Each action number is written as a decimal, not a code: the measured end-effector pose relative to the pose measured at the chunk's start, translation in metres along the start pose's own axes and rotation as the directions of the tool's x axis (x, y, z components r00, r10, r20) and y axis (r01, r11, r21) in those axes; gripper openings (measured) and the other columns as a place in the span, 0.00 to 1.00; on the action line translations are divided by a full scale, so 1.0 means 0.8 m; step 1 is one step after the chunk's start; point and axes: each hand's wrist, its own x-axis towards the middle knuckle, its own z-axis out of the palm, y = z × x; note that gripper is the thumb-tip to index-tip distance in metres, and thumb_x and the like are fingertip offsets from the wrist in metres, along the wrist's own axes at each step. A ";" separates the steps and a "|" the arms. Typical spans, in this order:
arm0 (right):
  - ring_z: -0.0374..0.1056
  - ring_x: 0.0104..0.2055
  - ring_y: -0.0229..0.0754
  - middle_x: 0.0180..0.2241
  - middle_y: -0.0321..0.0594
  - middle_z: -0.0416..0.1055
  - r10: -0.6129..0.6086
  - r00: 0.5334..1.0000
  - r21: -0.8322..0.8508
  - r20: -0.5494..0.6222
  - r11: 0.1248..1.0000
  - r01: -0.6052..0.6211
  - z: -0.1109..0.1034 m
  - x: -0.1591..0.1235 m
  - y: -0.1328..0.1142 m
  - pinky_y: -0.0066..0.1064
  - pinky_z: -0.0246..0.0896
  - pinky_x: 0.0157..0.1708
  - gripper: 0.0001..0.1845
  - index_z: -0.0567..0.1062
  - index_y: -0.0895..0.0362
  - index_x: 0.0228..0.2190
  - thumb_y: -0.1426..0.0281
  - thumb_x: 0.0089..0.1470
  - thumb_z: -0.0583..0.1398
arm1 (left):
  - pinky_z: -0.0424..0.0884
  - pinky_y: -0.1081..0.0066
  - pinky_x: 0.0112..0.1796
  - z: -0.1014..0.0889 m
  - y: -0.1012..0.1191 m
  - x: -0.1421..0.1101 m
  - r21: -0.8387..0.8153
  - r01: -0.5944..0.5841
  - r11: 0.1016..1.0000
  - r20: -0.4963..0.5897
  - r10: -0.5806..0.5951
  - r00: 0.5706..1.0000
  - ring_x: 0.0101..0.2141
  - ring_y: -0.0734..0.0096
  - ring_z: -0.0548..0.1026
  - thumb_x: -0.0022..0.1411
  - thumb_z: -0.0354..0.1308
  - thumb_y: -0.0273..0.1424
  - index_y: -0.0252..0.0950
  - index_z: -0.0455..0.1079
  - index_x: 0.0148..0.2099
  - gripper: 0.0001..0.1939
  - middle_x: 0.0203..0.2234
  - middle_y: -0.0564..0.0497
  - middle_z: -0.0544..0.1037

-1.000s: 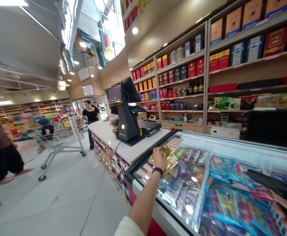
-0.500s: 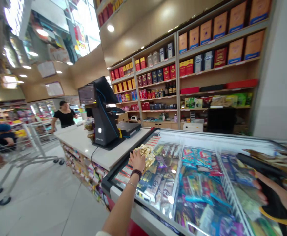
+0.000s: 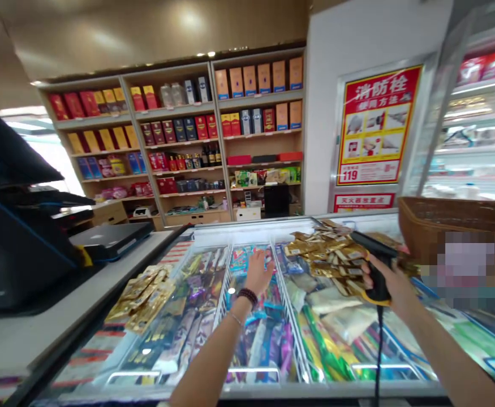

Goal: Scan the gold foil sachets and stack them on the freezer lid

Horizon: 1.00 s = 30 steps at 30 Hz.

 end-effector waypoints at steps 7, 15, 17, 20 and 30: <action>0.61 0.17 0.33 0.21 0.27 0.70 -0.004 1.000 0.031 -0.022 1.000 0.004 -0.014 0.014 0.040 0.26 0.54 0.16 0.41 0.80 0.53 0.35 0.43 0.24 0.84 | 0.66 0.44 0.70 0.159 0.092 0.014 -0.193 0.212 0.958 0.116 -0.192 0.974 0.64 0.38 0.77 0.64 0.72 0.34 0.38 0.84 0.50 0.12 0.55 0.35 0.85; 0.62 0.17 0.34 0.21 0.28 0.70 0.002 1.000 0.034 -0.023 0.999 -0.001 -0.020 0.020 0.051 0.26 0.56 0.15 0.38 0.81 0.54 0.37 0.46 0.30 0.84 | 0.68 0.45 0.67 0.170 0.111 0.027 0.118 0.276 0.954 0.231 -0.296 0.927 0.69 0.32 0.71 0.61 0.78 0.44 0.36 0.80 0.55 0.25 0.64 0.32 0.79; 0.63 0.17 0.34 0.21 0.29 0.71 0.002 0.999 0.029 -0.038 1.000 -0.001 -0.019 0.021 0.052 0.26 0.55 0.15 0.37 0.82 0.54 0.36 0.46 0.30 0.84 | 0.70 0.49 0.66 0.160 0.104 0.028 0.140 0.270 0.953 0.268 -0.299 0.916 0.67 0.38 0.74 0.62 0.78 0.41 0.37 0.79 0.55 0.24 0.62 0.36 0.81; 0.63 0.17 0.34 0.21 0.29 0.71 0.017 0.999 0.042 -0.041 0.999 -0.015 -0.018 0.019 0.052 0.26 0.56 0.14 0.37 0.82 0.53 0.36 0.47 0.28 0.85 | 0.72 0.54 0.64 0.140 0.085 0.028 0.117 0.254 0.960 0.270 -0.277 0.922 0.62 0.46 0.79 0.60 0.80 0.36 0.37 0.77 0.56 0.26 0.58 0.39 0.84; 0.62 0.17 0.35 0.21 0.30 0.71 0.044 0.999 -0.021 -0.002 0.999 -0.044 -0.008 0.006 0.045 0.27 0.57 0.14 0.32 0.82 0.52 0.35 0.50 0.30 0.83 | 0.77 0.57 0.58 0.036 -0.001 0.007 0.030 0.332 0.943 0.167 -0.332 0.928 0.53 0.49 0.85 0.61 0.73 0.23 0.38 0.80 0.50 0.16 0.47 0.42 0.88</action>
